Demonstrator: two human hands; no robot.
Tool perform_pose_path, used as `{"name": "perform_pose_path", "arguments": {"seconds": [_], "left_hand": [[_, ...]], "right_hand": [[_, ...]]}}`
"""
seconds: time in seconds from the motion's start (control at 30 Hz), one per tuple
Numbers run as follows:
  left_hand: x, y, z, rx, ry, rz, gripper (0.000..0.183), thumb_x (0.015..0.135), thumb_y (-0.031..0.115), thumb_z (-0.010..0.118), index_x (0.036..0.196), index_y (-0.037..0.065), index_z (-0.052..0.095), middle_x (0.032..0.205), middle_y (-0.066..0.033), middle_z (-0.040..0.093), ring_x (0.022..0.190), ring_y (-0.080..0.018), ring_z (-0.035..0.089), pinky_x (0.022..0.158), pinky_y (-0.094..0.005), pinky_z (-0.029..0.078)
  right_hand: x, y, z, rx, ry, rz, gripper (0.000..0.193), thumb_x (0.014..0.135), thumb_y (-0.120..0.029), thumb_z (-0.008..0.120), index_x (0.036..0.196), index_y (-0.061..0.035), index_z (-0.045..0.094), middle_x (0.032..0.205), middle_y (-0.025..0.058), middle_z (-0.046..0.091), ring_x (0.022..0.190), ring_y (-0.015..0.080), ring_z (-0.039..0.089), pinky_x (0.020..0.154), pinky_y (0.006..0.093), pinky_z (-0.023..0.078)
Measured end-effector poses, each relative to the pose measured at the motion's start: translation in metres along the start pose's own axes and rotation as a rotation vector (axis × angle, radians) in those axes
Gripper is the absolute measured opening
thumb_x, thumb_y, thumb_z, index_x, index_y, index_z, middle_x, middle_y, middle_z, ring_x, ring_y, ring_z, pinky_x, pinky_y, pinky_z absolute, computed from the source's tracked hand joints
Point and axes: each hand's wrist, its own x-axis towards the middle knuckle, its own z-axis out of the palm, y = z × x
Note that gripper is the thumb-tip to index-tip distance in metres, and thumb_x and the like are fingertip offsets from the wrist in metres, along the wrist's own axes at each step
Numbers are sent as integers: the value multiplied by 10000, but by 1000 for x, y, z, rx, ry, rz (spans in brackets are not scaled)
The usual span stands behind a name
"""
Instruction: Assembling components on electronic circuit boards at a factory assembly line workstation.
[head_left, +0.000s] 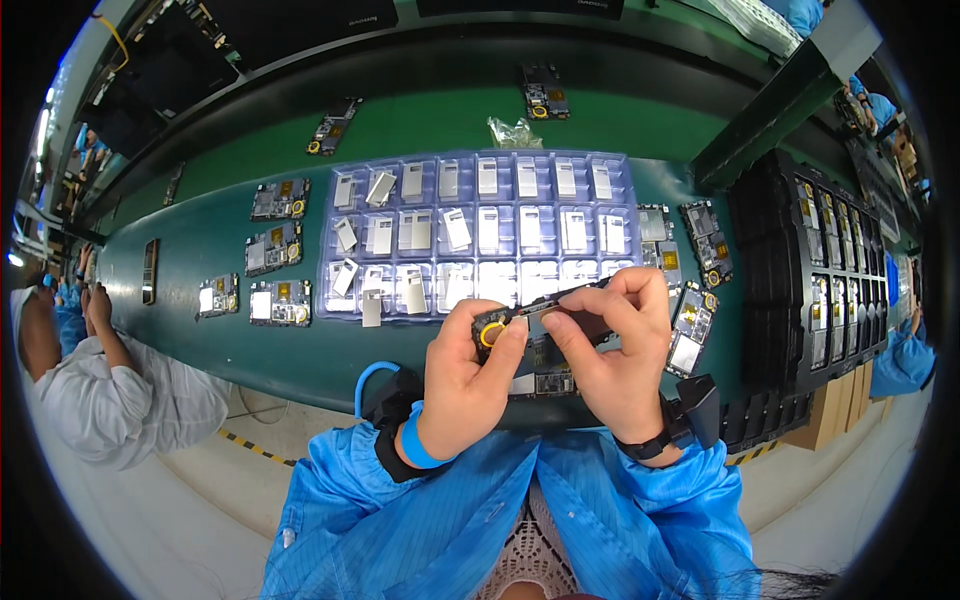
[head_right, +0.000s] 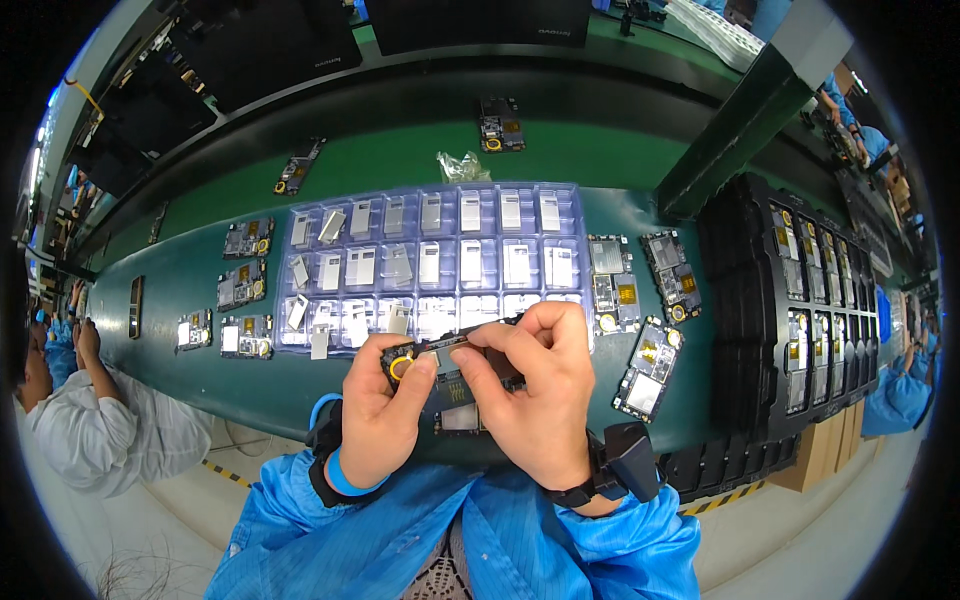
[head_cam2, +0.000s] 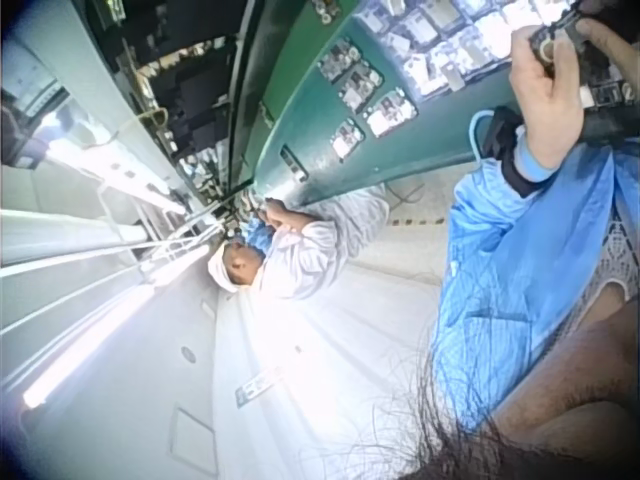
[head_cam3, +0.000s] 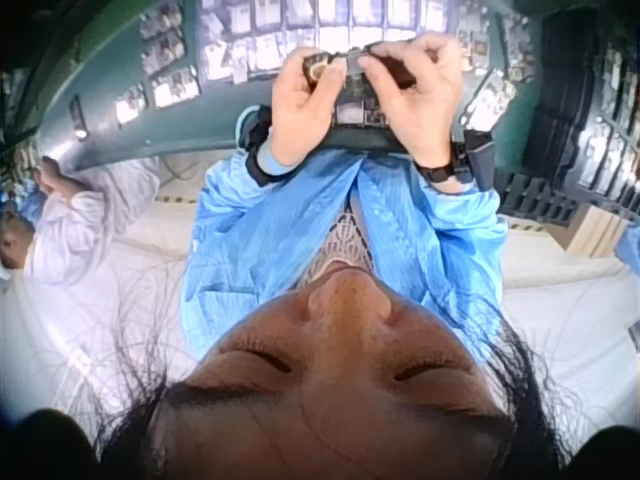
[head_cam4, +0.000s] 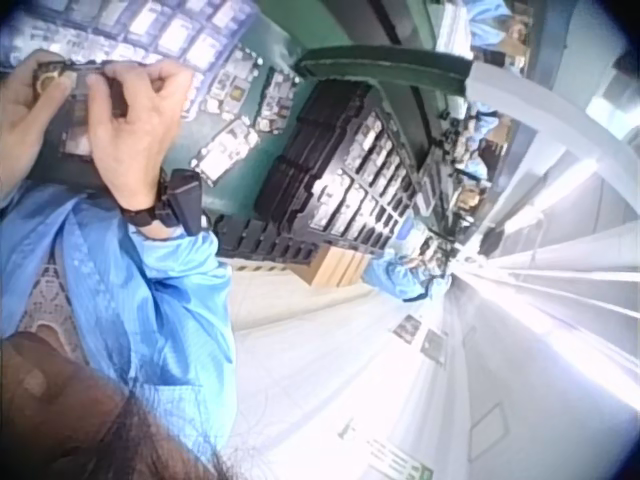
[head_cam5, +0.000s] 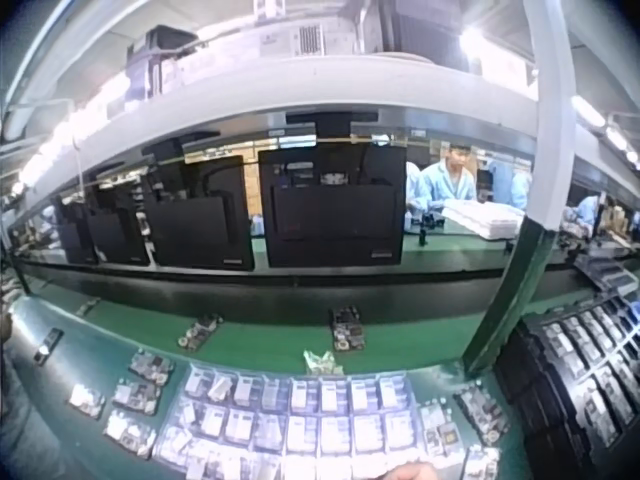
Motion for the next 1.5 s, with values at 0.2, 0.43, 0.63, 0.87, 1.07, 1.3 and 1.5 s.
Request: {"name": "perform_pose_path", "arguments": {"seconds": [0.2,0.43,0.63,0.87,1.07,1.3,1.5], "left_hand": [[2,6,-2,13,-5,22,119,864,62,510,940,2,440,709,29,455,633,-11,378,534,-171,321],[2,3,-7,4,-23,17,125,864,78,517,924,-9,451,725,8,490,661,-26,405,556,-183,354],[4,-1,-8,68,-30,13,154,866,96,523,942,-18,454,759,-16,520,701,-35,429,591,-189,382],[4,-2,-7,29,-33,25,150,864,94,527,940,-14,455,769,-18,521,710,-37,428,606,-187,382],[4,-1,-5,0,-33,-21,140,863,84,525,939,-11,456,776,-14,520,713,-34,425,611,-186,380],[4,-3,-4,2,-37,14,128,860,73,524,938,-5,457,756,3,496,692,-25,409,592,-178,366],[6,2,-6,22,-38,-1,115,859,69,524,924,5,455,728,23,470,663,-17,391,567,-174,348]], "right_hand": [[1,0,0,33,-53,-9,149,630,-39,706,749,-48,617,748,58,415,651,172,473,526,270,411],[13,-1,-8,29,-163,-32,185,626,-43,705,770,-49,590,747,66,446,659,203,502,536,305,413],[26,5,-12,-62,-323,-129,154,638,-65,685,726,-45,560,736,65,478,678,253,510,586,349,387],[23,0,-13,-102,-312,-74,124,654,-79,676,721,-68,573,731,46,476,707,220,505,663,336,334],[22,1,-12,-131,-251,-77,125,627,-95,696,693,-84,590,715,30,461,700,200,486,653,322,302],[23,0,-13,-124,-207,-60,125,590,-100,712,650,-86,603,699,25,441,678,188,464,630,317,280],[26,-5,-10,-204,-48,-60,154,585,-126,728,665,-71,609,714,35,469,720,204,481,703,337,316]]}}
